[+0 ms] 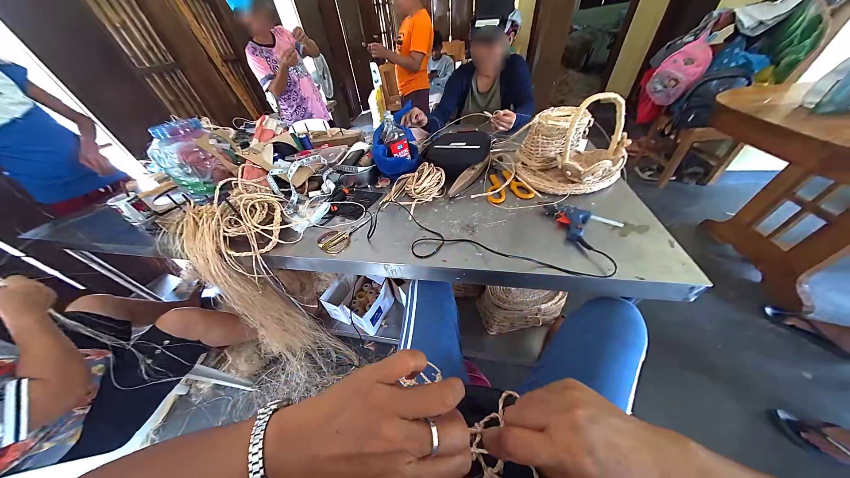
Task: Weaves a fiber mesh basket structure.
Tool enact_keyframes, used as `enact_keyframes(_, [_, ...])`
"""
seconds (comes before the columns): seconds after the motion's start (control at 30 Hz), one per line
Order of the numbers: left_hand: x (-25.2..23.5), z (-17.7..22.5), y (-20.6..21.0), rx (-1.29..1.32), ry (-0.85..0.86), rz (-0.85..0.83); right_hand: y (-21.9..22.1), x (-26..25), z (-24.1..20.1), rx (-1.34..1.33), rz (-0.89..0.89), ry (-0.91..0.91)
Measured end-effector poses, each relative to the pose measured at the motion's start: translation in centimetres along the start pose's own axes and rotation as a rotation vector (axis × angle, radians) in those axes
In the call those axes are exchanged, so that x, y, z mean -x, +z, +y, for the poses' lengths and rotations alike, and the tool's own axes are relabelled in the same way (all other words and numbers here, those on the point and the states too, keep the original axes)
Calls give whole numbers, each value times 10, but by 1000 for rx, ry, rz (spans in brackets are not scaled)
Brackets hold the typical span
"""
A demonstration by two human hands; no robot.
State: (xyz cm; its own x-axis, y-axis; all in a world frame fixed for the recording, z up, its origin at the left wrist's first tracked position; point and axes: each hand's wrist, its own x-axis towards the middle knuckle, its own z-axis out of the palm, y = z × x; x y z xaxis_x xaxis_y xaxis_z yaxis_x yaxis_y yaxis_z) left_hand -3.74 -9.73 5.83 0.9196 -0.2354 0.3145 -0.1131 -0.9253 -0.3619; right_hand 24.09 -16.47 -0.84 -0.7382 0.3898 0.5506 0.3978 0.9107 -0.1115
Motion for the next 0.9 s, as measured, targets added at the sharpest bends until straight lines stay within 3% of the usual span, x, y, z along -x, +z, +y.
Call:
enact_keyframes(0.07, [3,-2,5,13,-41,-26,5,1,5,-1,12,16])
enact_keyframes(0.17, [3,-21,25,84,-231,-8,3,-3,27,-6,17,145])
enact_keyframes(0.3, [3,-62,55,378,-576,196,-18,-25,68,-99,-74,417])
enact_keyframes(0.4, [-4,-76,58,462,-637,252,-28,-44,86,-111,56,501])
enact_keyframes(0.5, [-16,-79,59,591,-644,322,-27,-62,92,-270,164,430])
enact_keyframes(0.67, [-7,-85,67,697,-857,774,-18,-70,102,-552,369,518])
enact_keyframes(0.8, [19,-83,125,979,-1213,1262,-4,-64,110,-741,535,588])
enact_keyframes(0.87, [21,-69,158,1266,-1374,1261,5,-64,109,-797,582,587])
enact_keyframes(0.9, [20,-60,168,1474,-1365,1200,8,-64,108,-793,602,586])
